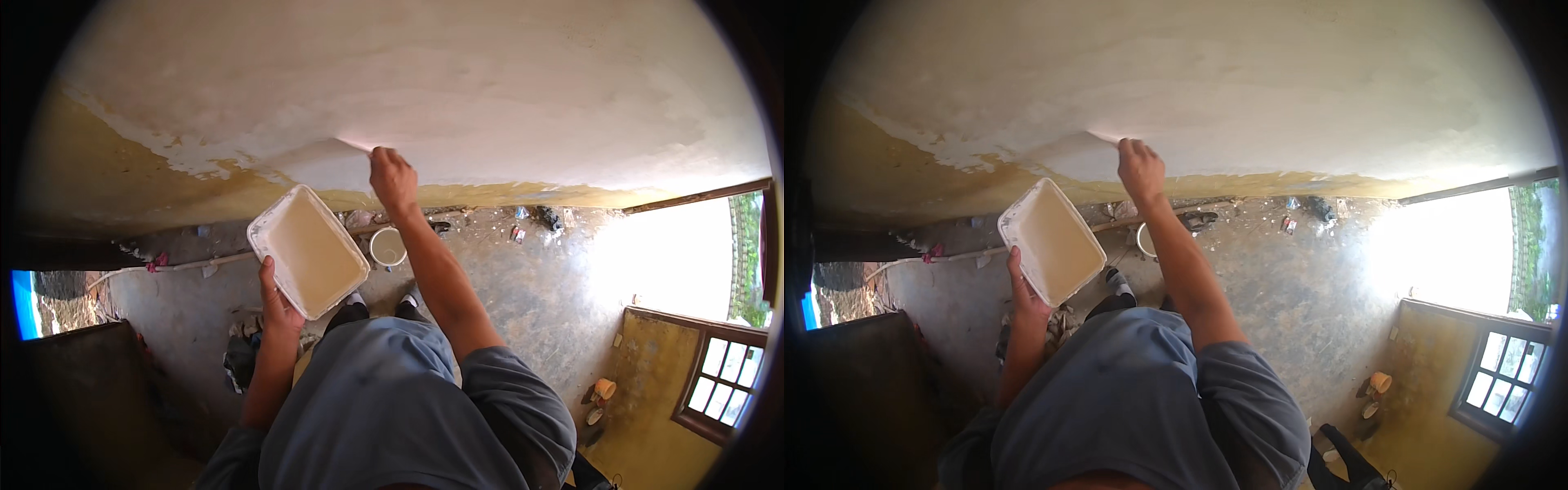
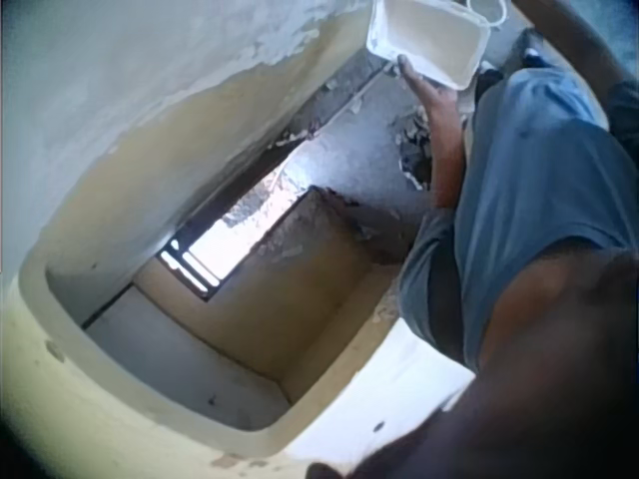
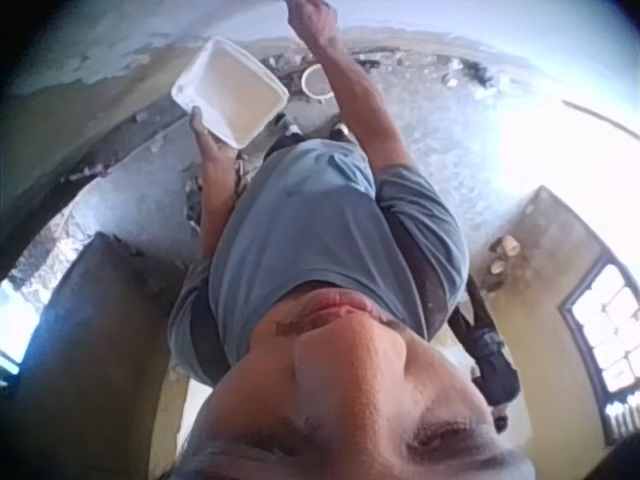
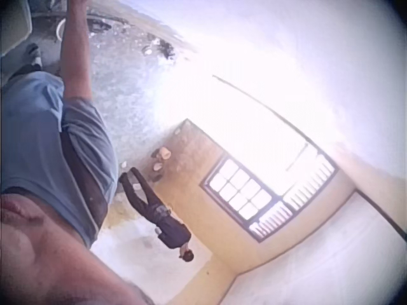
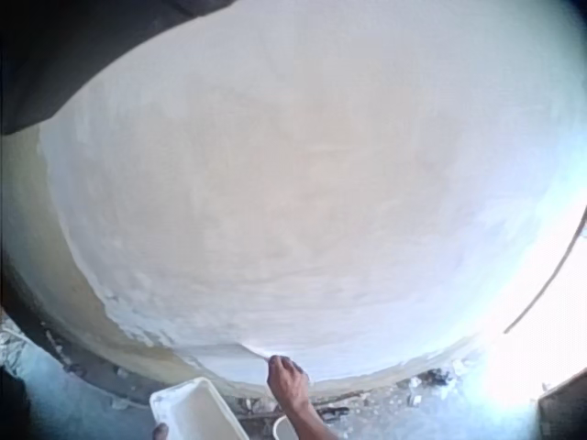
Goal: The person applies plaster to a wall using a putty knife and a plastic tray.
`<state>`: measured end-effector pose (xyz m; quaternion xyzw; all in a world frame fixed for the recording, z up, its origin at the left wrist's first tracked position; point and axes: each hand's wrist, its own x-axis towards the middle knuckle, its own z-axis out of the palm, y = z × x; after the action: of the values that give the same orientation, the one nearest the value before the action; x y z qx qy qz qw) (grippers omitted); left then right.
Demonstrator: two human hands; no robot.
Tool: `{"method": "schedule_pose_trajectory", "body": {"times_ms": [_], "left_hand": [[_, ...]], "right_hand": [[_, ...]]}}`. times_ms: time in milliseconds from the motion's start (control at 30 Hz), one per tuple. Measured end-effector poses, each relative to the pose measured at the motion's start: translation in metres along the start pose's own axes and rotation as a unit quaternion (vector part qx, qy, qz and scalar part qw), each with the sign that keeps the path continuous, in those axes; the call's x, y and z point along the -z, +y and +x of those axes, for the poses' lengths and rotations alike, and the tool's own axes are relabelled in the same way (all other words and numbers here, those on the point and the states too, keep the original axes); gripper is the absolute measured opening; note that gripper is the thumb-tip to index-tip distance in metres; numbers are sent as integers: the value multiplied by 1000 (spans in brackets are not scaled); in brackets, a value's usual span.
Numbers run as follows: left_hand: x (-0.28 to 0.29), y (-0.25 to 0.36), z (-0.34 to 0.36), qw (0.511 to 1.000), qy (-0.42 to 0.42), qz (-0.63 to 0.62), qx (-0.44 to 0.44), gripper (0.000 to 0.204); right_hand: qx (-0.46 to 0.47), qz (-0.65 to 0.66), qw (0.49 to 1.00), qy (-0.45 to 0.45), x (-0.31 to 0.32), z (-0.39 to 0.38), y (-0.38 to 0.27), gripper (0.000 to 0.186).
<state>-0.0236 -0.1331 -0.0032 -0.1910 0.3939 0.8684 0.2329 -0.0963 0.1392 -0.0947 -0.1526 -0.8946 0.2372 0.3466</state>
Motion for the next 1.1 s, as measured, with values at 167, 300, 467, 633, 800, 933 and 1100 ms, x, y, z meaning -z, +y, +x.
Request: {"method": "schedule_pose_trajectory", "body": {"times_ms": [167,300,467,633,800,933,1100], "left_hand": [[4,2,0,1000,-25,-11,12,72],[7,2,0,999,-28,-18,32,70],[10,2,4,999,-24,-14,23,70],[8,0,7,999,-41,-20,13,69],[13,2,6,999,-35,-20,-1,66],[24,-2,14,998,-53,-34,11,64],[2,-17,27,996,-84,-32,9,56]], "right_hand": [[-119,-47,992,13,70,20,47,15],[-227,-96,963,110,136,24,102,20],[-384,57,838,383,158,-6,130,30],[-301,-10,906,298,93,20,62,31],[-77,42,987,137,75,6,-51,23],[-153,166,974,25,139,-24,-79,21],[-179,354,918,-19,182,-5,-137,41]]}}
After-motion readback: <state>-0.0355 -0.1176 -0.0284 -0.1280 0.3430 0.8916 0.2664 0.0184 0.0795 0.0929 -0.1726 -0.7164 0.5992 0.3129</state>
